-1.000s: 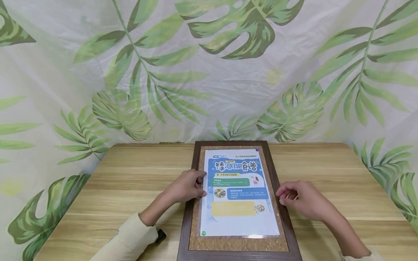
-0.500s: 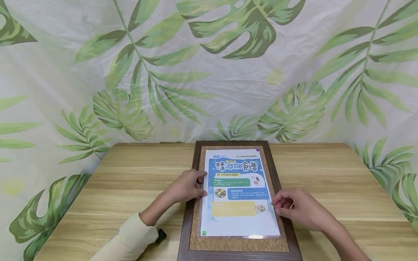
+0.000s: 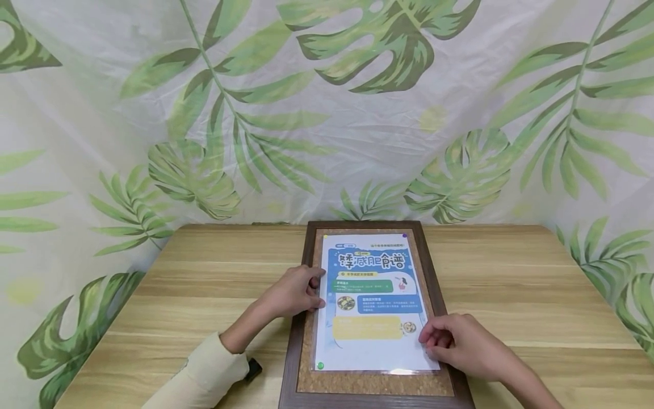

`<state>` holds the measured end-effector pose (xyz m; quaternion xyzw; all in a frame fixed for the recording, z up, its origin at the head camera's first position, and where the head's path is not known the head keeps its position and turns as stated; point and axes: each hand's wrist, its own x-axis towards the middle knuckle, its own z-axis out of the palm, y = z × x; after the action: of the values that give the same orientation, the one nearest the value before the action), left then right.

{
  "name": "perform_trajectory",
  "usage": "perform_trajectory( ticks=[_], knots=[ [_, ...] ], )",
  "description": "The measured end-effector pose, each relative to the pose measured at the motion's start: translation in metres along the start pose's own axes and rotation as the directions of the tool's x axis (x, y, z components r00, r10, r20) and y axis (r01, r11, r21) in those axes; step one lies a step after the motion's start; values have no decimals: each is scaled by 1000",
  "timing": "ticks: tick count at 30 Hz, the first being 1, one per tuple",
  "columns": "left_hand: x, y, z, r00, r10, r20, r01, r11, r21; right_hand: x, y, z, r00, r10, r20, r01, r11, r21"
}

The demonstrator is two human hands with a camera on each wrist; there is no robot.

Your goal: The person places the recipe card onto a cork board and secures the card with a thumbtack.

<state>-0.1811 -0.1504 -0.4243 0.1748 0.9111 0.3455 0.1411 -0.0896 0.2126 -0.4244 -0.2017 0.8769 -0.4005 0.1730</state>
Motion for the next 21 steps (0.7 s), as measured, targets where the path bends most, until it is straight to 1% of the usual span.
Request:
perform_trajectory(
  ticks=[4,10,16,21],
  knots=[
    [0,1,0,1000,-2,5,2,1000,-1,-2,2,3,1000,8,17,-8,1000,6],
    [0,0,0,1000,-3,4,3,1000,-5,-4,6,3,999,-43,15,43,999,-11],
    [0,1,0,1000,-17,3,17,1000,-17,-7,9,3,998,-43,40,43,999,-12],
    [-1,1,0,1000,-18,0,18,1000,-12,-11,10,4,996,-68,54,68,998,3]
  ],
)
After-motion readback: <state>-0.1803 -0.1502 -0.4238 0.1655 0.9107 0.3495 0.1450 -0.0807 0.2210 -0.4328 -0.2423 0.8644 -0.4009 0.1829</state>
